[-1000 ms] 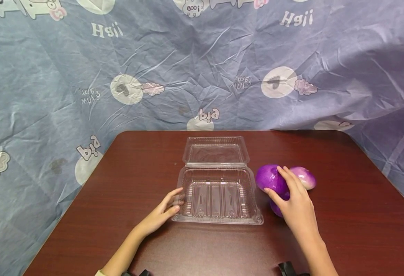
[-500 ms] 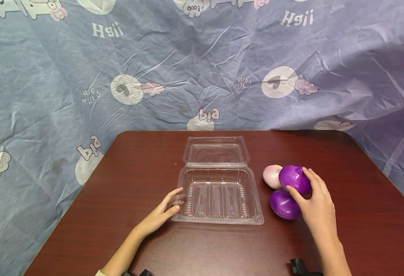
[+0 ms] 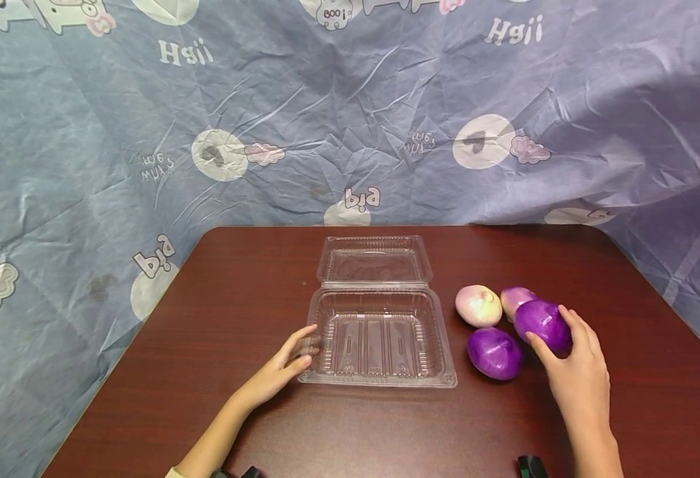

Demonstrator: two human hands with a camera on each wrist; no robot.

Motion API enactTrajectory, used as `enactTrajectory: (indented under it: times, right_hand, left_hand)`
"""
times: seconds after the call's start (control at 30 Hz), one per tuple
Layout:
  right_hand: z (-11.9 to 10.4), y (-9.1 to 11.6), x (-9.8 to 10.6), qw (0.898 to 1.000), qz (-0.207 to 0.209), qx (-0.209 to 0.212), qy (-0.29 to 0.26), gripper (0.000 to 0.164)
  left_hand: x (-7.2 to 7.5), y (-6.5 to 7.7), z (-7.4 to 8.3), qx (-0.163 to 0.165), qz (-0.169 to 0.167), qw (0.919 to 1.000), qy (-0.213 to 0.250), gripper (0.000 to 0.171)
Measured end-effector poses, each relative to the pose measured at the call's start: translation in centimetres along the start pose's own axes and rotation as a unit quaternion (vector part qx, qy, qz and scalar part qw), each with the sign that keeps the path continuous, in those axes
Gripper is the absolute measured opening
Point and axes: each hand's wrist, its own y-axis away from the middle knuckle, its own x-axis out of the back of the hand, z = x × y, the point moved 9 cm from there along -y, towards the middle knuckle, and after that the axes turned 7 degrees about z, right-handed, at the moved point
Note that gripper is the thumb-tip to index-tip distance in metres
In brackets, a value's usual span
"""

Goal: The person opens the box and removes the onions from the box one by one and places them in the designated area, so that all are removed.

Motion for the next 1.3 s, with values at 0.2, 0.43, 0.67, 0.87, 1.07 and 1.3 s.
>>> enactTrajectory:
  times: [0.2, 0.43, 0.67, 0.87, 1.07, 1.3]
  right_hand:
    - [1.4, 0.9, -0.2, 1.000, -0.008, -0.015, 0.002, 0.066]
    - [2.2, 1.6, -1.2, 0.999, -0.044, -0.008, 0.015, 0.067]
    - [2.4, 1.6, -1.8, 0.998, -0.061, 0.006, 0.007, 0.066]
    - [2.7, 1.6, -2.3, 0.998, -0.069, 0.012, 0.008, 0.065]
    - [2.8, 1.7, -2.4, 0.998, -0.066, 0.006, 0.000, 0.066]
    - [2.5, 1.6, -1.8, 0.998, -0.062, -0.016, 0.019, 0.065]
  left_hand:
    - [0.0, 0.0, 0.0, 0.000, 0.002, 1.0000, -0.001, 0.054]
    - [0.0, 0.0, -0.2, 0.002, 0.002, 1.0000, -0.002, 0.054]
    - [0.0, 0.1, -0.1, 0.005, 0.005, 0.9999, -0.007, 0.054]
    - [0.1, 0.0, 0.0, 0.001, 0.003, 1.0000, -0.007, 0.054]
    - [0.0, 0.0, 0.0, -0.004, 0.002, 1.0000, -0.008, 0.054]
    - [0.0, 0.0, 0.1, -0.002, 0.003, 1.0000, -0.006, 0.054]
